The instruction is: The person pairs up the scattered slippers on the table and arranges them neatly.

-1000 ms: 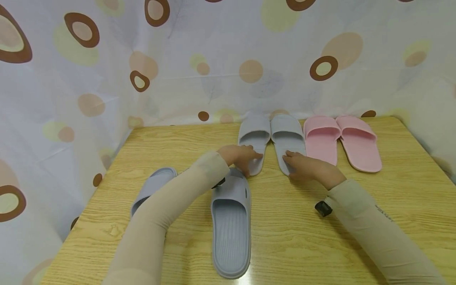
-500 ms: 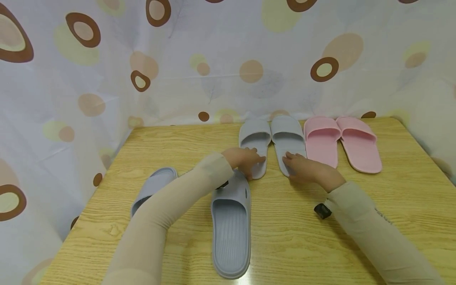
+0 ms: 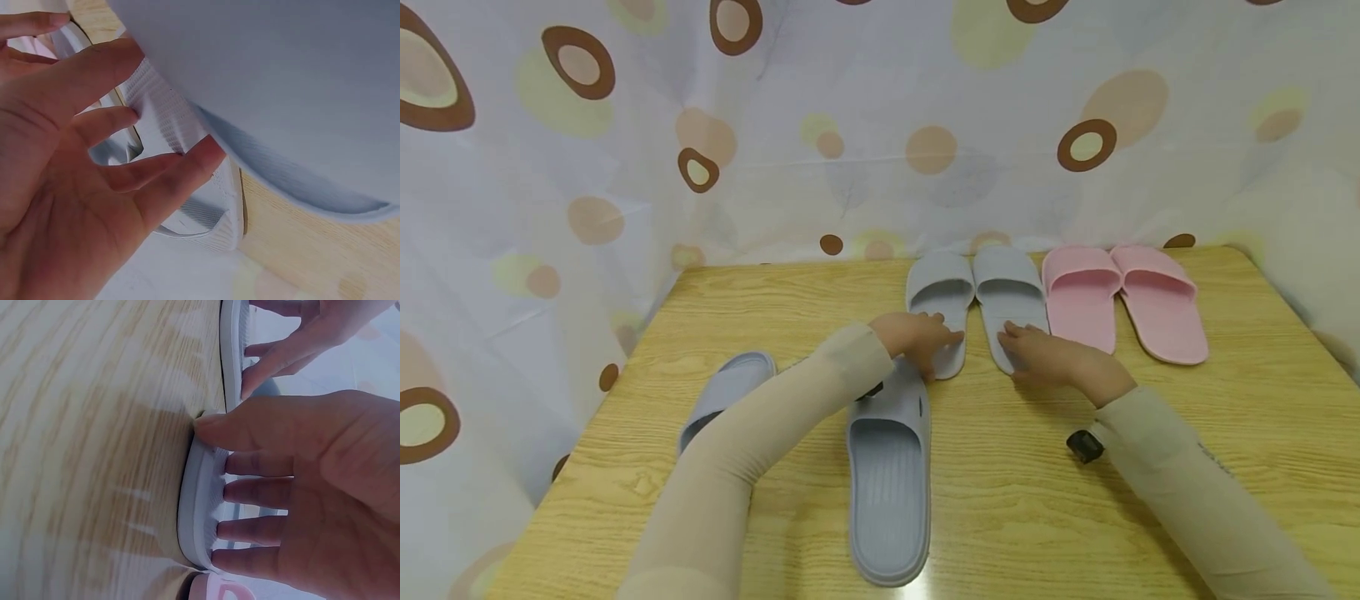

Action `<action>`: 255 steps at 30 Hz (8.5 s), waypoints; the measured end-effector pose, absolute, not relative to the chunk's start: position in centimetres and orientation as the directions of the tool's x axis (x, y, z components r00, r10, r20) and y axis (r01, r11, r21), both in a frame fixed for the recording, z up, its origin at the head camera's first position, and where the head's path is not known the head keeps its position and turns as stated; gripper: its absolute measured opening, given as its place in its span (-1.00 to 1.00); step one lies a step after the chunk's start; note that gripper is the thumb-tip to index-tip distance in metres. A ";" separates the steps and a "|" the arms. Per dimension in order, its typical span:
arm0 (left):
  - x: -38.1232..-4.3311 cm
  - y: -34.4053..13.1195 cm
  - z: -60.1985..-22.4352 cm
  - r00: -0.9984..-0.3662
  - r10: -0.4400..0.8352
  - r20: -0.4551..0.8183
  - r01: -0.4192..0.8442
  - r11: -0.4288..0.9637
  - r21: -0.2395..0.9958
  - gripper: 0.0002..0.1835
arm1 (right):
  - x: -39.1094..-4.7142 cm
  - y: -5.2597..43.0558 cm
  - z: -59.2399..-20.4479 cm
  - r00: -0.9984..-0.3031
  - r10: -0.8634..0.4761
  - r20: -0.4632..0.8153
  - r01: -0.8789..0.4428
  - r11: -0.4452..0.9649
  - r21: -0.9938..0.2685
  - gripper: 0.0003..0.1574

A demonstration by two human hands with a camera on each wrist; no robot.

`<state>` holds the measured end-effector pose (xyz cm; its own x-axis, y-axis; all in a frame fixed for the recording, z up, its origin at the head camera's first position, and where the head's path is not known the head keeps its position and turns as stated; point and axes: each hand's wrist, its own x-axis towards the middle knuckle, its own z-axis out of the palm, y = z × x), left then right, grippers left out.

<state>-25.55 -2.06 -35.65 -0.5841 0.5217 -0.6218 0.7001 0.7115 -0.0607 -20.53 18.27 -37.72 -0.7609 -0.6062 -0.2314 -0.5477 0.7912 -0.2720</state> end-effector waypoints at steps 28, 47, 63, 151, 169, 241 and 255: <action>-24.0 -7.7 -31.3 -0.547 0.703 -0.454 0.760 0.644 0.082 -0.36 | -18.3 15.6 -35.7 -0.783 -0.618 -0.066 -0.577 0.762 -0.293 -0.48; -15.4 -17.3 -27.4 -0.661 0.734 -0.156 0.738 0.673 0.043 -0.38 | -13.4 10.9 -34.2 -0.499 -0.817 0.290 -0.866 0.462 -0.190 -0.48; -9.3 -22.7 -29.9 -0.757 0.584 -0.294 0.590 0.803 0.076 -0.60 | -8.4 6.8 -35.2 -0.346 -0.936 0.063 -0.937 0.348 0.031 -0.40; -8.6 -25.0 -35.8 -0.774 0.330 -0.541 0.279 0.944 0.176 0.36 | -8.7 2.7 -37.7 -0.509 -0.838 -0.197 -0.853 0.521 -0.012 -0.17; -10.6 -24.1 -35.4 -0.779 0.389 -0.492 0.394 0.914 0.099 0.32 | -10.1 2.1 -37.8 -0.567 -0.810 -0.152 -0.824 0.561 0.083 -0.27; -21.3 -18.5 -35.5 -0.740 0.321 -0.591 0.438 0.897 -0.062 0.31 | -15.0 0.5 -37.8 -0.654 -0.709 -0.265 -0.725 0.687 -0.048 -0.44; -22.6 -17.7 -35.3 -0.742 0.324 -0.587 0.450 0.890 -0.078 0.31 | -16.2 -0.2 -37.5 -0.667 -0.671 -0.323 -0.690 0.720 -0.072 -0.42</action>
